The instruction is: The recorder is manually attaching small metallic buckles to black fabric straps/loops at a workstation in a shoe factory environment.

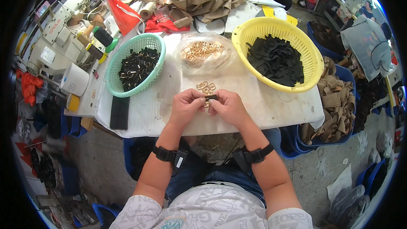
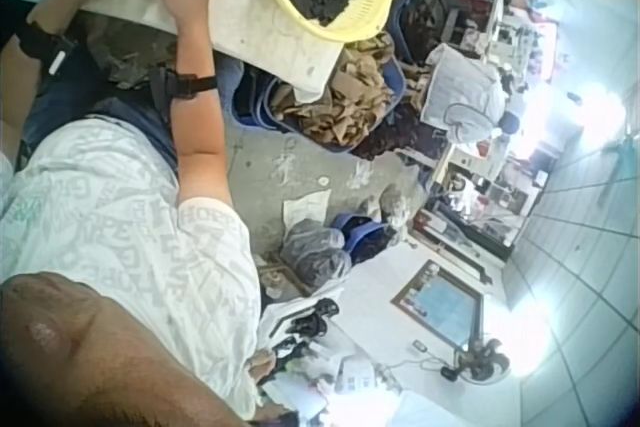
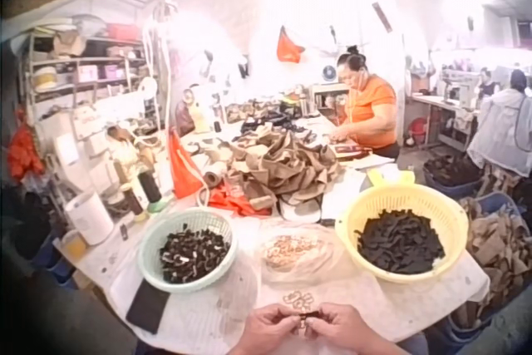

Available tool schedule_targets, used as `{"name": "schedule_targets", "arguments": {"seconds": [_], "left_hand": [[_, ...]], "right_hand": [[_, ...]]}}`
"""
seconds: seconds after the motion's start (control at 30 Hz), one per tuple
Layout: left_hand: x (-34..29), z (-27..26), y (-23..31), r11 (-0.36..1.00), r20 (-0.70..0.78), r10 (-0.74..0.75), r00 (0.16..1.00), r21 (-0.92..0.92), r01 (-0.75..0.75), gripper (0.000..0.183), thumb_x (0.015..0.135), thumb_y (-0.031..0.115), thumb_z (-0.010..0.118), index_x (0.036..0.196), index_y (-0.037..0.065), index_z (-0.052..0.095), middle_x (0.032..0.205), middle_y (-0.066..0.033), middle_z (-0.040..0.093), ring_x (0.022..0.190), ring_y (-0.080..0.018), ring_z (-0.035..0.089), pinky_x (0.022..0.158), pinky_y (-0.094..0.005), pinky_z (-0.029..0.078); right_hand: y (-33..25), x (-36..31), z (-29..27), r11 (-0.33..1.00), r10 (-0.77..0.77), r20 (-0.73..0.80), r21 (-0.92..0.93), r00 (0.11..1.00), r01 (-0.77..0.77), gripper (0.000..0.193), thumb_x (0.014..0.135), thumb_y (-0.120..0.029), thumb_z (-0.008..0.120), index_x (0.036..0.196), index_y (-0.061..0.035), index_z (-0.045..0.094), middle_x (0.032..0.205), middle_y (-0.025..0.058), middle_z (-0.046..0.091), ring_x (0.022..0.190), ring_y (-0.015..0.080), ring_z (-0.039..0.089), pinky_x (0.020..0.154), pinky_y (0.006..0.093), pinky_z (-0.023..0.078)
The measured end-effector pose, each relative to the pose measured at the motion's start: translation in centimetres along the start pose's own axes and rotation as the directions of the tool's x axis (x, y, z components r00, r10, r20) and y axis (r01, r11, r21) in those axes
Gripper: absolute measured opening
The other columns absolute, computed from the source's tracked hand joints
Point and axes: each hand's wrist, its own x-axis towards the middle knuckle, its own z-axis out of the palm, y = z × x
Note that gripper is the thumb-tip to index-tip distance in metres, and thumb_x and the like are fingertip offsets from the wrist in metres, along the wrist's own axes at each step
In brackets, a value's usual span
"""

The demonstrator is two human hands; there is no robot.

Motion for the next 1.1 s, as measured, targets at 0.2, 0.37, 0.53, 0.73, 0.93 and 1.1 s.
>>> {"name": "schedule_targets", "arguments": {"seconds": [0.2,0.37,0.53,0.73,0.93,1.1], "left_hand": [[-0.13,0.27,0.40,1.000,0.019,0.003,1.000,-0.018,-0.003,0.006,0.085,-0.002,0.061,0.090,-0.004,0.064,0.077,-0.0056,0.067,0.064,-0.0083,0.060,0.058,-0.0205,0.048],[-0.01,0.18,0.24,1.000,0.045,0.016,0.999,0.004,-0.016,0.006,0.085,-0.002,0.061,0.090,-0.004,0.064,0.078,-0.0061,0.067,0.065,-0.0089,0.061,0.059,-0.0210,0.049],[0.02,0.08,0.00,1.000,0.053,0.025,0.998,-0.006,-0.025,0.006,0.085,-0.002,0.061,0.091,-0.003,0.064,0.079,-0.0064,0.067,0.065,-0.0090,0.061,0.059,-0.0211,0.049],[-0.12,0.11,0.00,1.000,0.052,0.011,0.999,-0.006,-0.010,0.006,0.085,-0.002,0.061,0.091,-0.003,0.064,0.079,-0.0065,0.067,0.066,-0.0090,0.061,0.059,-0.0211,0.049],[0.06,0.14,-0.02,1.000,0.037,0.015,0.999,0.005,-0.015,0.006,0.085,-0.002,0.061,0.090,-0.003,0.064,0.077,-0.0066,0.067,0.065,-0.0090,0.061,0.059,-0.0213,0.049],[0.05,-0.01,0.18,1.000,-0.037,-0.029,0.999,0.005,0.029,0.006,0.083,-0.002,0.061,0.089,-0.002,0.064,0.075,-0.0060,0.066,0.062,-0.0092,0.061,0.058,-0.0219,0.050]], "right_hand": [[0.02,0.03,0.09,1.000,-0.001,-0.001,0.019,1.000,0.001,0.009,0.087,-0.002,0.056,0.092,0.0031,0.062,0.072,0.0063,0.065,0.062,0.0099,0.061,0.059,0.0238,0.051],[0.30,0.04,0.00,0.999,-0.009,-0.010,0.038,1.000,0.009,0.009,0.087,-0.002,0.056,0.092,0.0031,0.062,0.071,0.0056,0.064,0.061,0.0092,0.060,0.058,0.0234,0.050],[0.14,-0.01,0.17,0.999,-0.008,-0.025,0.042,1.000,0.009,0.010,0.087,-0.003,0.056,0.092,0.0029,0.062,0.071,0.0051,0.064,0.061,0.0090,0.060,0.057,0.0231,0.050],[0.21,-0.03,0.16,0.999,-0.002,-0.024,0.037,1.000,0.003,0.010,0.087,-0.003,0.056,0.092,0.0028,0.062,0.070,0.0050,0.063,0.061,0.0090,0.060,0.058,0.0231,0.050],[0.10,-0.05,0.05,0.999,-0.007,-0.013,0.033,1.000,0.007,0.010,0.088,-0.003,0.056,0.092,0.0033,0.062,0.071,0.0056,0.064,0.061,0.0098,0.060,0.058,0.0236,0.050],[-0.38,-0.28,-0.07,0.999,0.015,-0.030,0.043,0.999,-0.014,0.011,0.090,-0.004,0.054,0.092,0.0035,0.062,0.072,0.0064,0.064,0.062,0.0109,0.061,0.059,0.0242,0.050]]}}
